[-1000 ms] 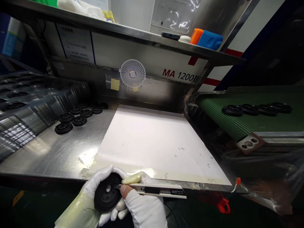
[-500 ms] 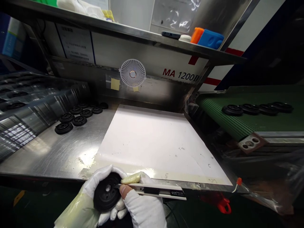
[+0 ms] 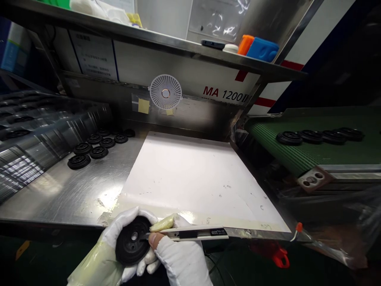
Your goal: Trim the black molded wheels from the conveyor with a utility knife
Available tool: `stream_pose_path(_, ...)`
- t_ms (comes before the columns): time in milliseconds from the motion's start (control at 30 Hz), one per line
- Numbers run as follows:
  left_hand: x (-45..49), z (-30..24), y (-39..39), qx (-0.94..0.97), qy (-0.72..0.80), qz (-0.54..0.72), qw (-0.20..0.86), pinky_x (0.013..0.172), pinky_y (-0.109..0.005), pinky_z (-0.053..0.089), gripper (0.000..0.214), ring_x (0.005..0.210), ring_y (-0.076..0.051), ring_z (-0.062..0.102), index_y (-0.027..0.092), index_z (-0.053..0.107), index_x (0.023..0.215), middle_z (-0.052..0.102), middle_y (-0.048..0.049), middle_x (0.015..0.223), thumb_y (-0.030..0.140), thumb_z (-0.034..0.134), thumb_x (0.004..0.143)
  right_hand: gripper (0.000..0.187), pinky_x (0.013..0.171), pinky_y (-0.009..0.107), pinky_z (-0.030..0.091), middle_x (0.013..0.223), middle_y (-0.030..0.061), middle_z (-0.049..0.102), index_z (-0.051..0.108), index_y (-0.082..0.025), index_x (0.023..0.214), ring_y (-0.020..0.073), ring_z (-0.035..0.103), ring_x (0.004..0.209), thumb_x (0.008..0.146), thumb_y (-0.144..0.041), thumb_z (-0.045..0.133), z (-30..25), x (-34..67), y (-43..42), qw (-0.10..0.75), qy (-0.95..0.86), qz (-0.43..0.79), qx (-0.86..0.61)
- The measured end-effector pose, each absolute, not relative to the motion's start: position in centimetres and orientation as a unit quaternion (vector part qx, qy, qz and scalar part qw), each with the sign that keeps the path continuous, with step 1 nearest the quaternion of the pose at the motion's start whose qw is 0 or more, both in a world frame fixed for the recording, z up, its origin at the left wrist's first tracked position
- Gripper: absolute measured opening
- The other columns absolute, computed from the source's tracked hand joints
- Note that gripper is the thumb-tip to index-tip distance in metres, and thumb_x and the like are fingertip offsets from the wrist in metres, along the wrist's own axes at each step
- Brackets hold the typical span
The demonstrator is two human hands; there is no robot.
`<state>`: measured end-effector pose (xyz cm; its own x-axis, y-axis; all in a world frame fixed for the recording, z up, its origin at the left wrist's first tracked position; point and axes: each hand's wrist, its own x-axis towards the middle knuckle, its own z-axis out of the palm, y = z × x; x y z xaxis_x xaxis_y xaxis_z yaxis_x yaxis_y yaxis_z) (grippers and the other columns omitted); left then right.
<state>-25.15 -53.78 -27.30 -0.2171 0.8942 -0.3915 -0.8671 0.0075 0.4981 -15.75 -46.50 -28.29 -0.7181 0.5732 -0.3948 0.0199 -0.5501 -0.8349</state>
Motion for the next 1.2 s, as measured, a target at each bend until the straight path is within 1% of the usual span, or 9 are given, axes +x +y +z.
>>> stream_pose_path(67,-25.1,-27.3,-53.7,0.012,0.333,0.705,0.626,0.035,-0.018,0.024,0.041,0.038,-0.014,0.050,0.013,0.058,0.075,0.050,-0.0040,0.042,0.049,0.038,0.082,0.035,0.043,0.025,0.043,0.044,0.0010,0.056,0.056,-0.015,0.054,0.0126,0.052,0.039,0.062,-0.044,0.073,-27.8,-15.8,-46.8,0.185,-0.454,0.804,-0.335)
stream_pose_path(367,-24.9,-27.4,-53.8,-0.019,0.328,0.710,0.623,0.038,-0.020,0.032,0.043,0.037,-0.013,0.050,0.013,0.059,0.071,0.053,-0.0042,0.046,0.049,0.038,0.083,0.039,0.048,0.026,0.045,0.045,0.0033,0.057,0.052,-0.015,0.047,0.0158,0.058,0.043,0.068,-0.042,0.071,-26.8,-15.8,-47.1,0.174,-0.480,0.790,-0.339)
stream_pose_path(533,-24.8,-27.4,-53.7,-0.007,0.326,0.712,0.622,0.039,-0.021,0.031,0.044,0.038,-0.014,0.051,0.012,0.058,0.071,0.054,-0.0053,0.047,0.049,0.037,0.083,0.037,0.043,0.026,0.041,0.043,0.0020,0.055,0.053,-0.015,0.054,0.0166,0.056,0.039,0.063,-0.045,0.073,-28.2,-15.7,-46.5,0.156,-0.461,0.811,-0.324)
stream_pose_path(733,-24.8,-27.7,-53.6,-0.015,0.343,0.707,0.618,0.043,-0.023,0.037,0.036,0.041,-0.013,0.051,0.014,0.058,0.078,0.059,-0.0058,0.057,0.046,0.042,0.082,0.034,0.042,0.025,0.045,0.046,0.0004,0.059,0.058,-0.014,0.073,0.0143,0.055,0.038,0.064,-0.042,0.074,-28.1,-15.6,-46.9,0.222,-0.510,0.734,-0.389)
stream_pose_path(900,-25.8,-27.8,-53.7,0.008,0.357,0.703,0.615,0.040,-0.026,0.040,0.051,0.042,-0.018,0.056,0.012,0.060,0.095,0.062,-0.0080,0.057,0.058,0.043,0.079,0.036,0.033,0.019,0.038,0.043,0.0012,0.059,0.055,-0.014,0.069,0.0125,0.052,0.035,0.058,-0.040,0.078,-26.3,-15.5,-45.9,0.184,-0.514,0.757,-0.360)
stream_pose_path(967,-26.4,-27.7,-53.8,-0.008,0.359,0.715,0.600,0.052,-0.032,0.049,0.049,0.058,-0.021,0.062,0.015,0.060,0.102,0.067,-0.0098,0.077,0.052,0.061,0.070,0.038,0.032,0.018,0.036,0.042,0.0012,0.059,0.054,-0.014,0.067,0.0107,0.050,0.033,0.056,-0.042,0.079,-26.2,-15.3,-45.1,0.198,-0.496,0.775,-0.339)
stream_pose_path(1033,-26.9,-27.8,-53.8,0.008,0.367,0.734,0.572,0.067,-0.036,0.051,0.049,0.076,-0.024,0.064,0.016,0.063,0.099,0.067,-0.0092,0.089,0.034,0.078,0.056,0.041,0.032,0.018,0.037,0.039,-0.0011,0.056,0.054,-0.015,0.066,0.0090,0.047,0.032,0.055,-0.045,0.080,-26.6,-14.9,-44.4,0.234,-0.476,0.782,-0.326)
stream_pose_path(1100,-27.1,-28.0,-53.7,0.061,0.397,0.740,0.540,0.073,-0.037,0.050,0.042,0.080,-0.025,0.063,0.015,0.067,0.088,0.068,-0.0083,0.081,0.021,0.082,0.049,0.041,0.033,0.019,0.038,0.037,-0.0040,0.054,0.054,-0.017,0.069,0.0085,0.045,0.030,0.055,-0.046,0.080,-27.2,-14.7,-44.2,0.269,-0.457,0.785,-0.321)
stream_pose_path(1200,-27.3,-28.8,-53.4,0.130,0.453,0.729,0.496,0.075,-0.038,0.050,0.021,0.070,-0.022,0.064,0.015,0.070,0.072,0.068,-0.0073,0.070,0.016,0.079,0.053,0.034,0.033,0.022,0.040,0.039,-0.0052,0.053,0.057,-0.020,0.072,0.0102,0.045,0.031,0.060,-0.045,0.077,-28.0,-14.7,-44.6,0.290,-0.444,0.784,-0.323)
